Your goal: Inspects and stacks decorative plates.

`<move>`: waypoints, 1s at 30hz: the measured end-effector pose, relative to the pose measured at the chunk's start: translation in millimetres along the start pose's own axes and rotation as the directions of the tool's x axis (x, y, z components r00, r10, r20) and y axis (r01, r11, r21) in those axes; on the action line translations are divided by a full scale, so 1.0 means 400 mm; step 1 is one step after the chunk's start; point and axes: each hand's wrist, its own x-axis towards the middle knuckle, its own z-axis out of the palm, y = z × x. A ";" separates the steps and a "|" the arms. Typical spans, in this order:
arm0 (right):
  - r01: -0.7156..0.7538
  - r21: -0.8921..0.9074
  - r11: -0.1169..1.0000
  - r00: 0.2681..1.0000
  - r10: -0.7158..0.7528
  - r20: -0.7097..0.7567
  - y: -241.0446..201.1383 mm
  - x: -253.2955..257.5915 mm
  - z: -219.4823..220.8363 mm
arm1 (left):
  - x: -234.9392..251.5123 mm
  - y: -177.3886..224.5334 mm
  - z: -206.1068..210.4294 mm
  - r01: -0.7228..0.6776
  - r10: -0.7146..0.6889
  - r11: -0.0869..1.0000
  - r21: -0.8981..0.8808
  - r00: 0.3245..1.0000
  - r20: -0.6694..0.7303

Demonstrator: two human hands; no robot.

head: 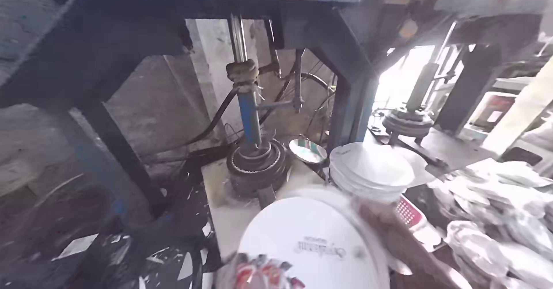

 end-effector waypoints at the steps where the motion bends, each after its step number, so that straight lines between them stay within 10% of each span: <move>1: -0.008 0.117 0.993 0.985 -0.013 0.174 -0.017 -0.038 0.023 | -0.005 -0.007 0.005 -0.004 0.004 1.000 0.016 1.000 0.008; 4: 0.040 -0.105 0.994 0.996 -0.030 0.088 0.019 -0.039 0.026 | 0.013 0.021 -0.034 0.044 -0.044 0.999 -0.005 0.995 -0.095; 8: -0.219 -0.777 0.590 0.953 0.300 -0.041 0.101 0.019 0.072 | 0.055 0.052 -0.189 0.121 -0.120 0.993 -0.010 0.973 -0.198; 14: 0.062 -0.615 0.786 0.907 -0.302 -0.295 0.098 -0.003 0.024 | 0.040 0.054 -0.221 0.045 -0.056 0.992 -0.121 0.994 -0.096; 18: 0.052 -0.109 0.993 0.992 -0.064 -0.110 -0.012 -0.047 0.131 | -0.013 0.025 -0.083 0.127 -0.127 0.991 -0.051 0.992 0.012; 24: -0.231 -0.760 0.607 0.972 0.186 -0.146 0.131 -0.039 0.046 | 0.019 -0.001 -0.225 0.077 -0.093 0.981 -0.177 0.992 -0.088; 27: -0.106 -0.680 0.725 0.943 -0.145 -0.301 0.146 -0.052 0.025 | 0.029 0.028 -0.254 0.057 -0.073 0.991 -0.121 0.988 -0.134; 30: -0.034 -0.329 0.944 0.951 -0.071 -0.301 0.042 -0.079 0.097 | -0.003 0.012 -0.163 0.109 -0.114 0.984 -0.143 0.993 -0.029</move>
